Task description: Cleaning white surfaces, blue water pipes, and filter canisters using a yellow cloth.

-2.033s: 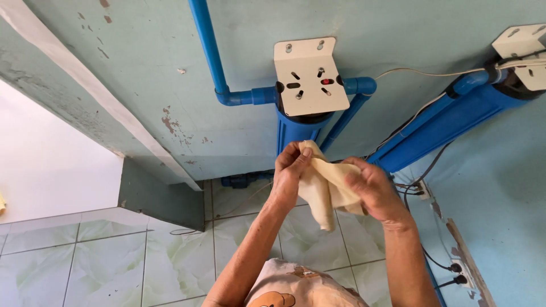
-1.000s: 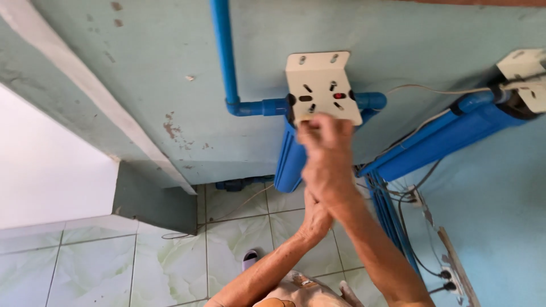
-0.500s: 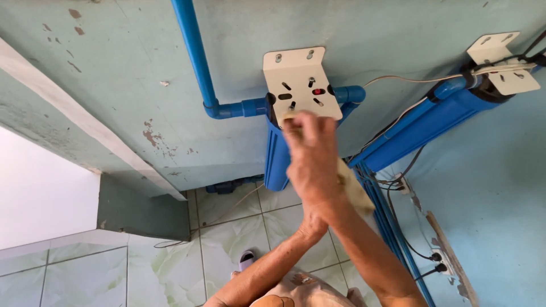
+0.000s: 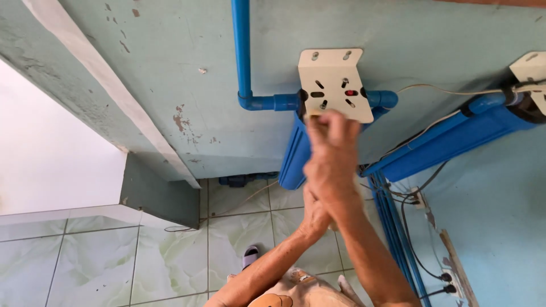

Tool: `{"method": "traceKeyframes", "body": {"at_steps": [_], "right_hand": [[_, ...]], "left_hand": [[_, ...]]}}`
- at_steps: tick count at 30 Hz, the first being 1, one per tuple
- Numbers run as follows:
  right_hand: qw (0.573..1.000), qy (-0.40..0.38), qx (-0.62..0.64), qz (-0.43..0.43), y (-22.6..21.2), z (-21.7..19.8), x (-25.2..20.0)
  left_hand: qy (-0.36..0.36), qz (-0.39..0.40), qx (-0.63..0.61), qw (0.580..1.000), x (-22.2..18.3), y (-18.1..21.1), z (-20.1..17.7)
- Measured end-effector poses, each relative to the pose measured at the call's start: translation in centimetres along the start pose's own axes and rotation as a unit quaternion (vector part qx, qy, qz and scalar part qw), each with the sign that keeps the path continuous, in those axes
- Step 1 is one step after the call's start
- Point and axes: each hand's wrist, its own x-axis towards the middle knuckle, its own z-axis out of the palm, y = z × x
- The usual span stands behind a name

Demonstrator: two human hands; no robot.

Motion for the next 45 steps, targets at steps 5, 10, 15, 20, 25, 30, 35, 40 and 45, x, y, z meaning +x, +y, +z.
{"method": "traceKeyframes", "body": {"at_steps": [5, 10, 15, 20, 25, 30, 35, 40, 45], "right_hand": [[0.98, -0.107, 0.166, -0.031, -1.7, 0.2, -2.5], [0.933, -0.05, 0.353, 0.053, 2.7, -3.2, -2.4], [0.979, -0.037, 0.187, 0.073, 9.6, -5.0, 1.2], [0.994, -0.107, 0.028, 0.007, 13.8, -3.4, 5.9], [0.975, -0.221, -0.022, 0.032, 15.7, 0.3, 8.7], [0.957, -0.276, -0.077, 0.051, 13.3, -0.6, 8.1], [0.957, -0.27, -0.1, 0.036, 12.0, -2.0, 6.6], [0.962, -0.251, -0.102, 0.034, 13.8, 0.6, 8.3], [0.957, -0.276, -0.092, 0.012, 14.2, -0.3, 7.9]], "left_hand": [[-0.02, -0.005, -0.032, 0.999, -0.5, 2.3, -1.8], [-0.029, -0.015, -0.086, 0.996, -0.4, 5.1, -1.2], [-0.077, -0.143, -0.099, 0.982, 1.6, 9.2, 4.7], [-0.038, -0.176, -0.218, 0.959, 5.7, 9.4, 9.7], [0.017, -0.241, -0.281, 0.929, 8.7, 9.0, 10.6], [0.029, -0.271, -0.323, 0.906, 8.2, 1.4, 10.2], [0.037, -0.334, -0.328, 0.883, 6.3, 6.3, 10.1], [0.063, -0.327, -0.33, 0.883, 9.0, 6.6, 9.5], [0.047, -0.308, -0.329, 0.891, 8.5, 4.2, 9.2]]}}
